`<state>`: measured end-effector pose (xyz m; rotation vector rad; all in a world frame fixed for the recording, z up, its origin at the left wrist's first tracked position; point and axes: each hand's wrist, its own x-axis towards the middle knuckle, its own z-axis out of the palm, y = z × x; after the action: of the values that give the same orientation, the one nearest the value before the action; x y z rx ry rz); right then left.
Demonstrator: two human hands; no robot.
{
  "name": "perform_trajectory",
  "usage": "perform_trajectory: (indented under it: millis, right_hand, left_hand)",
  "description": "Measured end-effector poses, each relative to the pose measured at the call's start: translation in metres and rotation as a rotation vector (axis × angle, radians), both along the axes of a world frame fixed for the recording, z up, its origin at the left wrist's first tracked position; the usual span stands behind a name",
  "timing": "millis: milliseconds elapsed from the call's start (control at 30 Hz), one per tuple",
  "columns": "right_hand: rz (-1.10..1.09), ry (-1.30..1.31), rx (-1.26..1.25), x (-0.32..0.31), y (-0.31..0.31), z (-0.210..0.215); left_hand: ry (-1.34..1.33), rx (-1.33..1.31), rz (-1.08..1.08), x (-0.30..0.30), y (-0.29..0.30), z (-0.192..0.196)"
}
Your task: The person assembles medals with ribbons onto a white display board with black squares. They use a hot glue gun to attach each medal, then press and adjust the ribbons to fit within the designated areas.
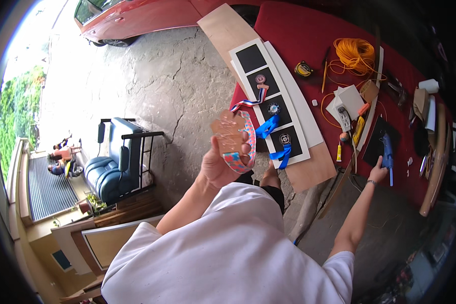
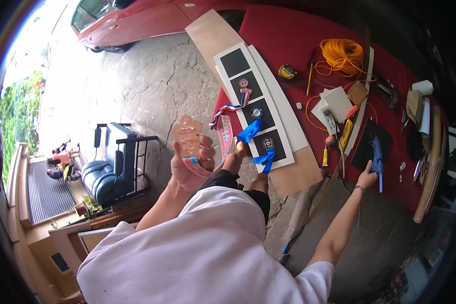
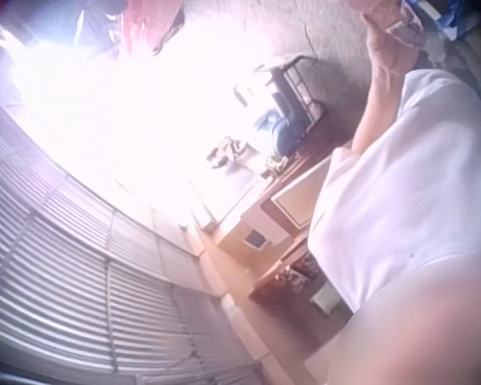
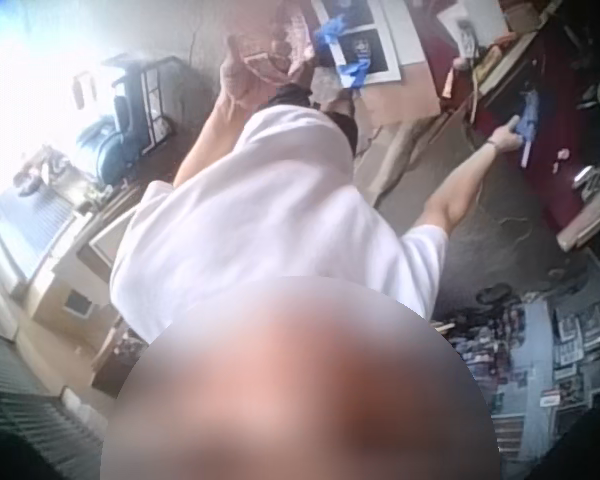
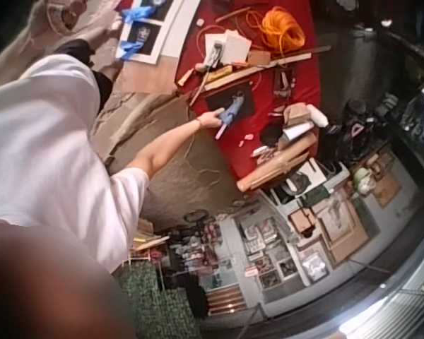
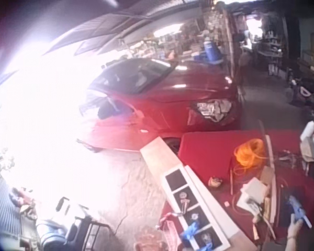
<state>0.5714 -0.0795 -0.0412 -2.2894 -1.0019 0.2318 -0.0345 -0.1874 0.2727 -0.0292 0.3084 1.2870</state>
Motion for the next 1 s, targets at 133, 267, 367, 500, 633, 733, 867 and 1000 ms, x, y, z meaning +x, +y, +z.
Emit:
perform_trajectory:
  millis: [133,267,367,500,633,733,867,1000]
  right_hand:
    - [0.252,0.032,0.146,-0.002,-0.01,0.016]
    - [0.167,0.251,0.02,0.003,-0.022,0.026]
    - [0.173,0.26,-0.029,0.006,-0.037,0.036]
    - [0.235,0.408,0.004,0.01,-0.054,0.043]
    - [0.296,0.356,-0.023,0.016,-0.067,0.038]
    - [0.285,0.403,-0.002,0.02,-0.073,0.029]
    - [0.286,0.446,0.002,0.024,-0.075,0.027]
    - [-0.028,0.104,0.022,-0.022,-0.083,0.071]
  left_hand:
    - [0.051,-0.11,-0.073,-0.005,-0.01,-0.006]
    - [-0.065,0.055,-0.023,-0.012,-0.005,-0.023]
    - [0.003,0.03,-0.029,-0.017,-0.004,-0.032]
    - [-0.003,0.009,-0.046,-0.022,-0.006,-0.043]
    - [0.025,-0.035,-0.058,-0.019,-0.009,-0.054]
    - [0.065,-0.037,-0.082,-0.018,-0.009,-0.059]
    - [0.064,-0.043,-0.08,-0.017,-0.01,-0.061]
    - [0.243,-0.081,-0.132,-0.013,-0.013,-0.057]
